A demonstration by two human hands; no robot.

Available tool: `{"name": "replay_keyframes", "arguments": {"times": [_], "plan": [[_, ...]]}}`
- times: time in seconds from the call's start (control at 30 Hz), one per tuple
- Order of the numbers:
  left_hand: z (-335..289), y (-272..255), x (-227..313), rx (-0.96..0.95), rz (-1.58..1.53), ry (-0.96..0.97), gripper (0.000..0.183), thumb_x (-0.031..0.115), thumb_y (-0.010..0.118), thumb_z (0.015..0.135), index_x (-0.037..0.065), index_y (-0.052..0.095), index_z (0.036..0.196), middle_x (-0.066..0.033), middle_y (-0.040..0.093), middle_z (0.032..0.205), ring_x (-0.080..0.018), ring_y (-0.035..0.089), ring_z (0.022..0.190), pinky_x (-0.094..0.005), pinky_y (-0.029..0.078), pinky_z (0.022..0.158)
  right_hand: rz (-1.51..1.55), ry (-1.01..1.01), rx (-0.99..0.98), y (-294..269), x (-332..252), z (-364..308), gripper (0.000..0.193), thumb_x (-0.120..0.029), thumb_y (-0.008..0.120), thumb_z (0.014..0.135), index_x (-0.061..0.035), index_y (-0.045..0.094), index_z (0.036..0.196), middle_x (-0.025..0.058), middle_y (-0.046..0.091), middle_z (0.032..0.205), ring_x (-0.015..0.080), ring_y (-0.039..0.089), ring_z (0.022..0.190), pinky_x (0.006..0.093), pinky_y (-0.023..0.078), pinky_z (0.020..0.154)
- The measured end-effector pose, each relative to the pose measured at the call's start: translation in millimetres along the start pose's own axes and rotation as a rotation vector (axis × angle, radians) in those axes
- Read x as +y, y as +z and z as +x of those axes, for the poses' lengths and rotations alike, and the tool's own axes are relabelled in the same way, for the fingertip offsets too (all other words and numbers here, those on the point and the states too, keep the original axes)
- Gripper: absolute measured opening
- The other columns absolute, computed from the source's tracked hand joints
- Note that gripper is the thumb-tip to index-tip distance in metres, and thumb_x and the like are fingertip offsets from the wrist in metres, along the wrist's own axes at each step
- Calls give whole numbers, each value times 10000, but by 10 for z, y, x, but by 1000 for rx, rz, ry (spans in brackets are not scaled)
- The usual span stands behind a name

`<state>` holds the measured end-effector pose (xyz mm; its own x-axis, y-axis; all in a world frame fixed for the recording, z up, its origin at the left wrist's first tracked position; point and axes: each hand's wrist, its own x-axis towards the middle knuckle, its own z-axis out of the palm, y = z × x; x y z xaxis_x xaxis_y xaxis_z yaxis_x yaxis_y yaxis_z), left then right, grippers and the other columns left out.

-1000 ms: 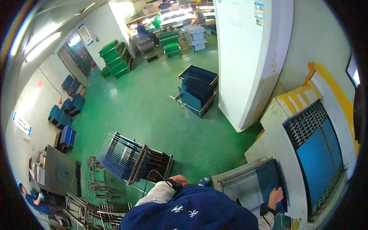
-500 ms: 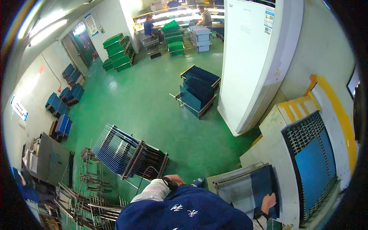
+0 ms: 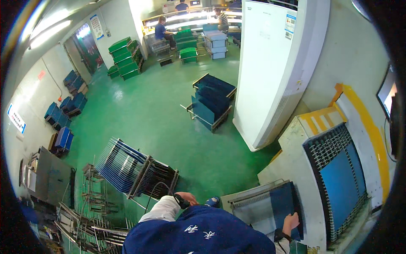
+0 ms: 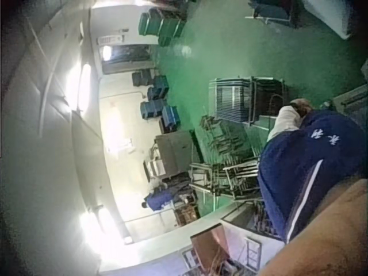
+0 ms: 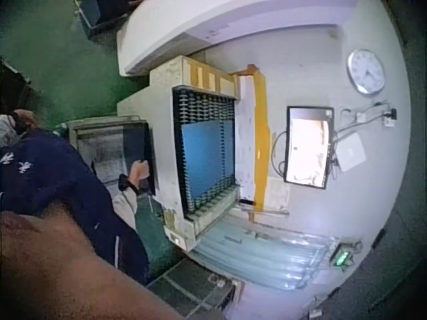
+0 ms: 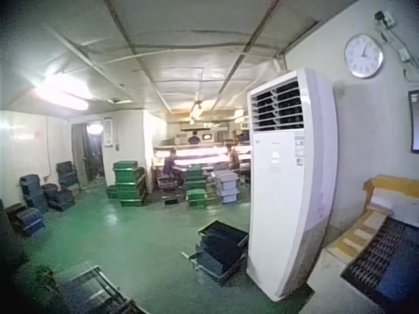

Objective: Moving processed blue sheets from an industrial machine output to a vertical storage rack.

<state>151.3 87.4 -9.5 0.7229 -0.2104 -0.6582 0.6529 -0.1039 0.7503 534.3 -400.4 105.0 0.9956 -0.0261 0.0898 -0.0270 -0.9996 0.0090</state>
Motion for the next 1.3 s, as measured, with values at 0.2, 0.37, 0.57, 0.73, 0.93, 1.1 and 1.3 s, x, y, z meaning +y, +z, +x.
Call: {"name": "replay_keyframes", "arguments": {"times": [0.2,0.37,0.57,0.73,0.93,1.1,1.3], "plan": [[25,-54,-62,-77,20,146,382,352,592,834,48,633,1062,-36,636,995,-142,581,873,-294,448,785,1,-10,3,-34,-33,3,248,-206,608,772,-46,589,960,140,633,951,316,600,869,453,428,744],[166,-56,72,-16,5,-198,379,319,557,858,85,592,1154,-24,620,1016,-134,552,885,-288,443,771,14,-4,44,10,4,38,270,-237,643,751,-48,601,939,139,637,926,318,601,864,445,430,745],[111,-118,84,-44,56,166,370,371,648,794,59,663,992,-14,650,920,-129,579,825,-281,446,750,13,34,-36,-171,-87,73,302,-261,657,753,-48,604,961,136,632,958,310,593,914,448,427,786],[124,-150,54,-73,9,75,349,234,605,820,45,590,1112,-66,616,980,-157,572,878,-295,448,767,16,57,-138,-237,-105,56,329,-250,640,771,-42,595,1022,139,628,995,314,591,939,457,422,814],[235,-167,-32,-140,5,92,387,124,556,841,64,529,1223,-114,576,1055,-213,563,923,-327,451,786,-36,41,-9,-130,-73,63,271,-287,662,749,-71,609,904,116,640,914,283,608,870,431,435,793],[208,-204,-217,-201,94,296,416,112,555,828,93,519,1242,-120,566,1061,-242,565,910,-342,451,785,-22,37,48,-78,-76,78,288,-298,664,750,-69,612,917,105,640,912,287,605,870,435,433,787],[239,-191,-244,-192,122,274,424,102,543,825,96,509,1247,-116,560,1070,-241,560,925,-337,448,792,-21,51,3,-162,-106,74,286,-296,668,748,-65,615,909,114,642,922,296,605,875,431,430,777]]}}
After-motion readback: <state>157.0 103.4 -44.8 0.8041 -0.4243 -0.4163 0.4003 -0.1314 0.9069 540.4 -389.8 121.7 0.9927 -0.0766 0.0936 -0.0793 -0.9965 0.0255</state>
